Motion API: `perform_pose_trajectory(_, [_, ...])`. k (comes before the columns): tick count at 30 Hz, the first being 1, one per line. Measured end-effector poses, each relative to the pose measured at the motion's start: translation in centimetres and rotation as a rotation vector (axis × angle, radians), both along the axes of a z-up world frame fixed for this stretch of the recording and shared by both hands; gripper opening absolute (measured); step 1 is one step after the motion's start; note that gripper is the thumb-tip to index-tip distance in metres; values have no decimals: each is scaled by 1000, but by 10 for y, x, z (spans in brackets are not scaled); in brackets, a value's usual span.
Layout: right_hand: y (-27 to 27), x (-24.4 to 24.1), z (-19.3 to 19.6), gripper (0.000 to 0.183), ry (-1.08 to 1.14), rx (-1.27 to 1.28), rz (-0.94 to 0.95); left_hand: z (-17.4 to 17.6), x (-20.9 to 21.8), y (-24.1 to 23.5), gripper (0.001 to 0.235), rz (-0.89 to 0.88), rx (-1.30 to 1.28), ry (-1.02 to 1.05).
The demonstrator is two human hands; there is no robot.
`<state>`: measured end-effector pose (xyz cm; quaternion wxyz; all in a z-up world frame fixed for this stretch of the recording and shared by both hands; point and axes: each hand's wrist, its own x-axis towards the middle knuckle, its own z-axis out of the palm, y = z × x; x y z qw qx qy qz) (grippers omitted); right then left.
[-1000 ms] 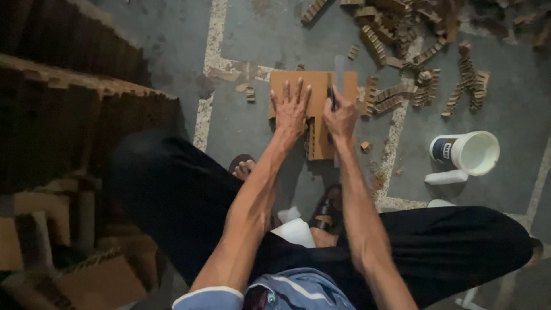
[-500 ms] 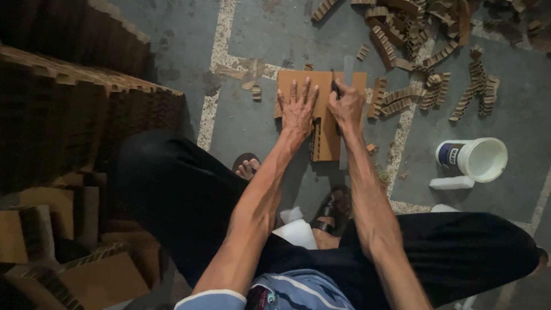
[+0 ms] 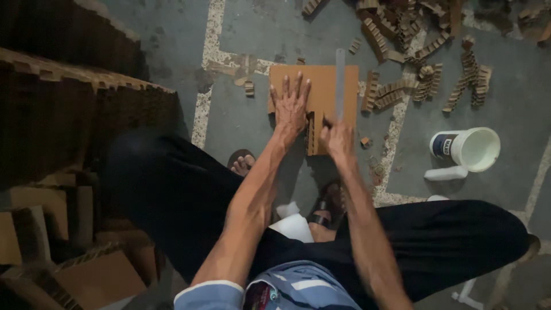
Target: The person sits on the floor and uses a utility knife and a metal ruler to cut rectangular pieces of corrugated cardboard. They repeatedly score the cardboard along the ruler's edge, snap the pieces apart, and stack the cut sections.
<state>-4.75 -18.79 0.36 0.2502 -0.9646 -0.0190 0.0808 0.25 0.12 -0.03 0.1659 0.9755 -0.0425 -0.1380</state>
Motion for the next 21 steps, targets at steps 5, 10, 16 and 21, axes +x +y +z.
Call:
perform_pose_trajectory(5, [6,-61,37,42,-170,55,50,2,-1,1,108,-7,34,30])
perform_pose_trajectory(10, [16,-104,57,41,107,-39,-211,9,1,0,108,-18,56,54])
perform_pose_trajectory(16, [14,-116,101,41,238,-18,-86,-3,0,3,103,-31,46,25])
perform_pose_trajectory(21, [27,-58,120,29,81,-4,-215,-18,4,-2,103,-43,85,30])
